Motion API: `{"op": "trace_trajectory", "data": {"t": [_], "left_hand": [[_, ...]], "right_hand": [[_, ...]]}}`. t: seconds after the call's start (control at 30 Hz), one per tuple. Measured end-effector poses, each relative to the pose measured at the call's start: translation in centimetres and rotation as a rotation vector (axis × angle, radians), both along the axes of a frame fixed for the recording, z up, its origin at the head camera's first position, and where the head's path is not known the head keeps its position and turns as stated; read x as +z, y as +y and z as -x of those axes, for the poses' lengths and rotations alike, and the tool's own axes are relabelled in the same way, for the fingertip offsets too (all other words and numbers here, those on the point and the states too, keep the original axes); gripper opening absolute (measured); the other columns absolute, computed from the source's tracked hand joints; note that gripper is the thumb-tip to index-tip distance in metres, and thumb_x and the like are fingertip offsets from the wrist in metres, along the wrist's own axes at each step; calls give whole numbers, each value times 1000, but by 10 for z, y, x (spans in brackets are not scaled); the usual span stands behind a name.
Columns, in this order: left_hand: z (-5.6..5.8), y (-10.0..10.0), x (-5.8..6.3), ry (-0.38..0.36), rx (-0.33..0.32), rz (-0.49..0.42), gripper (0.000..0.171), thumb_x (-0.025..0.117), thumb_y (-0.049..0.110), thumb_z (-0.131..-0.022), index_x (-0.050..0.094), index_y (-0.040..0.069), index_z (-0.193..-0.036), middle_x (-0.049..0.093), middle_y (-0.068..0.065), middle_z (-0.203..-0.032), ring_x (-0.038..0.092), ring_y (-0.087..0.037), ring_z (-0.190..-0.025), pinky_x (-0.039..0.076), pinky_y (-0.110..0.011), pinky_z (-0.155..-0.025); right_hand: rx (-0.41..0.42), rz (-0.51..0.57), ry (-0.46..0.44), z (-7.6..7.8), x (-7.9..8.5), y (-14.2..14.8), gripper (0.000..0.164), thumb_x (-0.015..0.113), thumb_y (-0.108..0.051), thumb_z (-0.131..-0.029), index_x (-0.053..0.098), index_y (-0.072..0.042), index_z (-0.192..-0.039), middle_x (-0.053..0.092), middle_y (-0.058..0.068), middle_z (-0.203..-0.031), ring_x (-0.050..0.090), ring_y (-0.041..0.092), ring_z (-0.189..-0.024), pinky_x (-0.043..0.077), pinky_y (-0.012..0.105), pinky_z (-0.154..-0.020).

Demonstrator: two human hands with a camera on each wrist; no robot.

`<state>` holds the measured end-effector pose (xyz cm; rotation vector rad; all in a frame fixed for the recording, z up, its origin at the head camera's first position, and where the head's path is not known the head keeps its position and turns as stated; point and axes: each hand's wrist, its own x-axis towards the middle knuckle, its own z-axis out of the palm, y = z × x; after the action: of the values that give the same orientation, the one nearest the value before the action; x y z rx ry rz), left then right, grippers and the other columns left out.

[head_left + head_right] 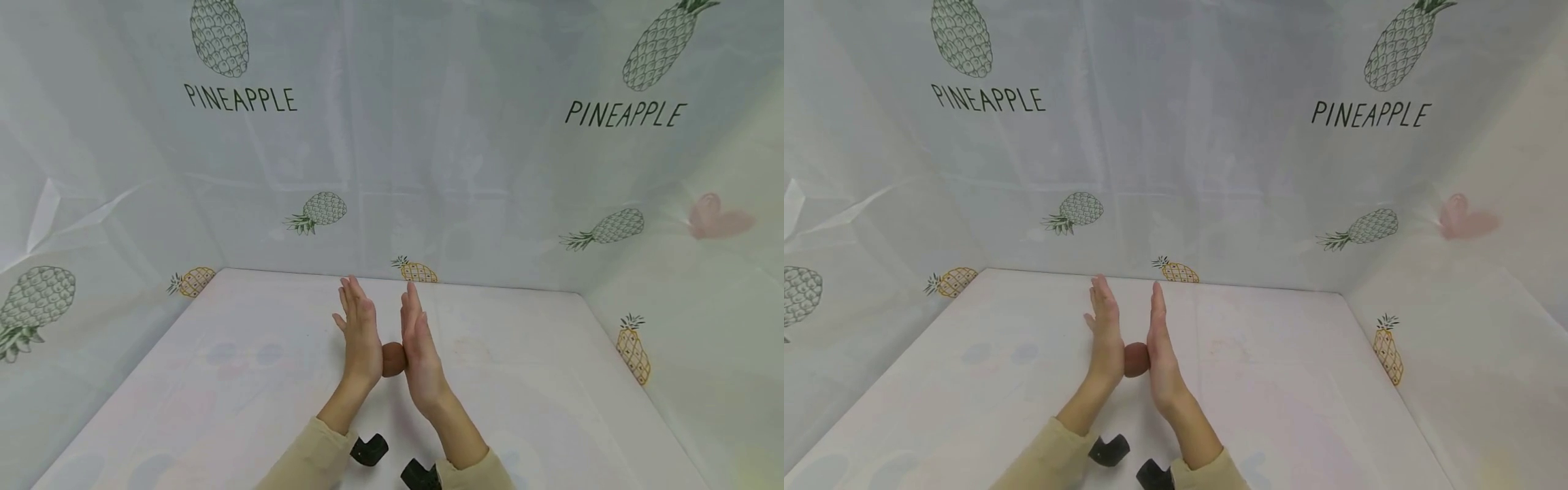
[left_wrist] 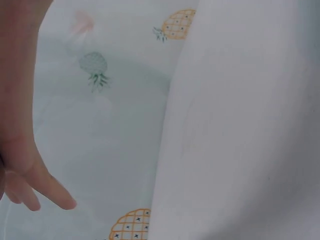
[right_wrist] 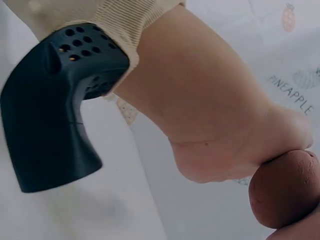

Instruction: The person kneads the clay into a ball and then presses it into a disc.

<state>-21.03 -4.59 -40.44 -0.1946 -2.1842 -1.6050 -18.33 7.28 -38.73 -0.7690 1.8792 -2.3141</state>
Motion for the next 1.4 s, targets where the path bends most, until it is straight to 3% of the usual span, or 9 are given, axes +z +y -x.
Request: {"op": "trace_trajectory", "data": {"t": [0.2,0.4,0.57,0.67,0.83,1.03,1.2,1.4], "left_hand": [[-5,9,-1,-14,-83,19,71,9,52,-114,-6,12,-170,-14,-1,-177,-16,-24,-163,-19,-66,-123],[-14,22,-3,7,-253,16,71,7,53,-113,-10,13,-169,-15,1,-177,-17,-22,-163,-19,-65,-124],[-22,28,-4,7,-409,-105,64,6,45,-115,-14,18,-169,-19,8,-175,-20,-16,-162,-21,-61,-124],[-27,28,1,0,-451,-205,64,2,53,-113,-15,28,-169,-20,14,-174,-21,-12,-161,-21,-61,-124],[-34,25,13,18,-478,-305,71,3,68,-107,-14,37,-168,-21,16,-174,-24,-10,-160,-21,-65,-122],[-32,19,18,73,-456,-293,73,5,66,-108,-15,32,-169,-22,14,-175,-28,-17,-160,-23,-66,-121],[-25,9,20,104,-375,-315,78,9,73,-105,-14,35,-169,-21,18,-174,-30,-16,-159,-23,-67,-121],[-14,-3,21,113,-275,-301,72,9,67,-108,-15,36,-168,-21,20,-173,-28,-9,-158,-24,-60,-123]], "right_hand": [[-57,-34,50,2,3,5,66,2,-56,-112,-10,-29,-171,-13,-10,-177,-15,21,-163,-14,64,-126],[-102,-2,75,6,4,13,63,4,-54,-113,-7,-32,-171,-10,-13,-177,-11,17,-164,-14,61,-127],[-138,31,76,10,3,18,62,7,-53,-113,-5,-34,-171,-7,-19,-176,-10,14,-163,-14,60,-127],[-134,17,64,12,0,16,61,7,-52,-113,-5,-35,-171,-8,-16,-176,-10,14,-163,-13,60,-128],[-91,8,17,12,-4,14,63,6,-58,-113,-6,-37,-171,-9,-10,-178,-9,19,-164,-11,58,-129],[36,30,-98,10,-8,12,68,5,-66,-110,-10,-39,-170,-8,-4,-178,-7,27,-165,-8,55,-131],[132,5,-143,7,-10,7,68,4,-67,-109,-11,-40,-169,-12,-1,-178,-10,29,-164,-7,58,-130],[162,-8,-120,2,-9,1,68,2,-68,-108,-14,-40,-169,-17,-5,-176,-13,28,-164,-9,61,-129]]}}
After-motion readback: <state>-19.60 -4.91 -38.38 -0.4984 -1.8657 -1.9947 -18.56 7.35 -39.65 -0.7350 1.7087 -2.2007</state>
